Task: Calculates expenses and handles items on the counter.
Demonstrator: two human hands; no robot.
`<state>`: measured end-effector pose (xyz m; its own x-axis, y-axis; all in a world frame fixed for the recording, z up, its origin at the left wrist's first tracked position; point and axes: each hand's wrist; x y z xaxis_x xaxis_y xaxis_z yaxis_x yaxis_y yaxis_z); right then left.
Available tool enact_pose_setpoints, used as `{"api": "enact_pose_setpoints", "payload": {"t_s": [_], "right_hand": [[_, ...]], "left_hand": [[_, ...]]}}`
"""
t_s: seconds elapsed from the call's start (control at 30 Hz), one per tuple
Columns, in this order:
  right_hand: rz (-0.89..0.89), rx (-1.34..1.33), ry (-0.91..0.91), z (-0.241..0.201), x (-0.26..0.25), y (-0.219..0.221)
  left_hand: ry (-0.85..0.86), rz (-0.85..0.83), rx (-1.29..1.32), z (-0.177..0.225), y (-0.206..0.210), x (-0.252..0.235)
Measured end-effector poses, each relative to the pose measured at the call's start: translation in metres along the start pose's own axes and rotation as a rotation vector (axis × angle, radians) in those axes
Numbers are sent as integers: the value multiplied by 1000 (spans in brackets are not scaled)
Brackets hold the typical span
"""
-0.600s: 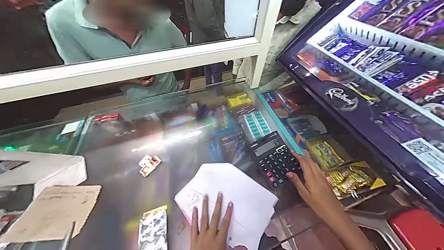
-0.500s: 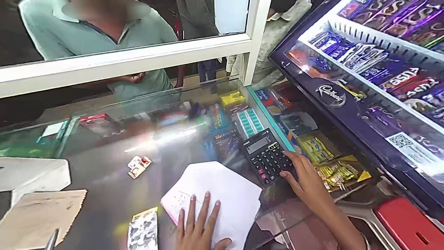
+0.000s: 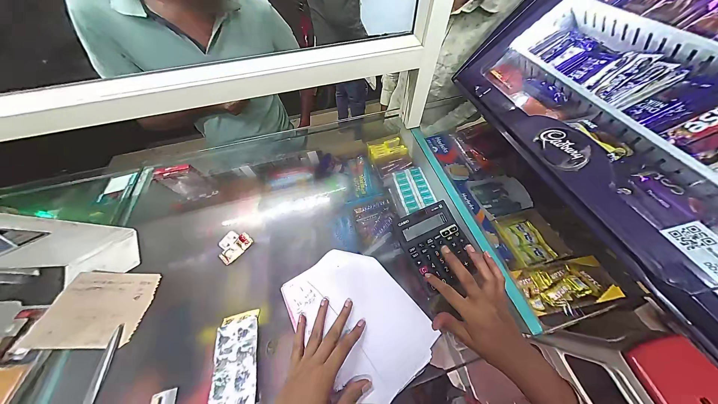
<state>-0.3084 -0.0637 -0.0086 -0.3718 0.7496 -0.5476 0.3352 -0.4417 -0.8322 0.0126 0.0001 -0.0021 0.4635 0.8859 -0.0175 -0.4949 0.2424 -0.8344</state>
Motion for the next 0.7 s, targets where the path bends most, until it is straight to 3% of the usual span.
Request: {"api": "enact_pose_setpoints", "payload": {"t_s": [0.13, 0.27, 0.4, 0.57, 0.7], "right_hand": [[69, -11, 85, 5, 3, -6], [91, -9, 176, 15, 6, -6], [66, 19, 202, 20, -5, -8], [136, 22, 214, 26, 1, -15], [60, 14, 228, 28, 8, -16]], "left_hand": [[29, 36, 43, 1, -1, 0], [77, 203, 145, -2, -10, 2], [-13, 336, 69, -19, -41, 8], [-129, 435, -162, -74, -77, 15], [-226, 467, -316, -136, -96, 25]]}}
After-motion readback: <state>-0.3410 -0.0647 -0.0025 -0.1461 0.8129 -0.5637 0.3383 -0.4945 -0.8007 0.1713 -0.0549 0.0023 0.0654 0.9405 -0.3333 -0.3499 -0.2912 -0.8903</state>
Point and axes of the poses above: each hand's wrist, its own x-axis away from the middle knuckle, its own y-axis out of the palm, z = x × y, and after that the axes turned 1 degree about y, right-handed
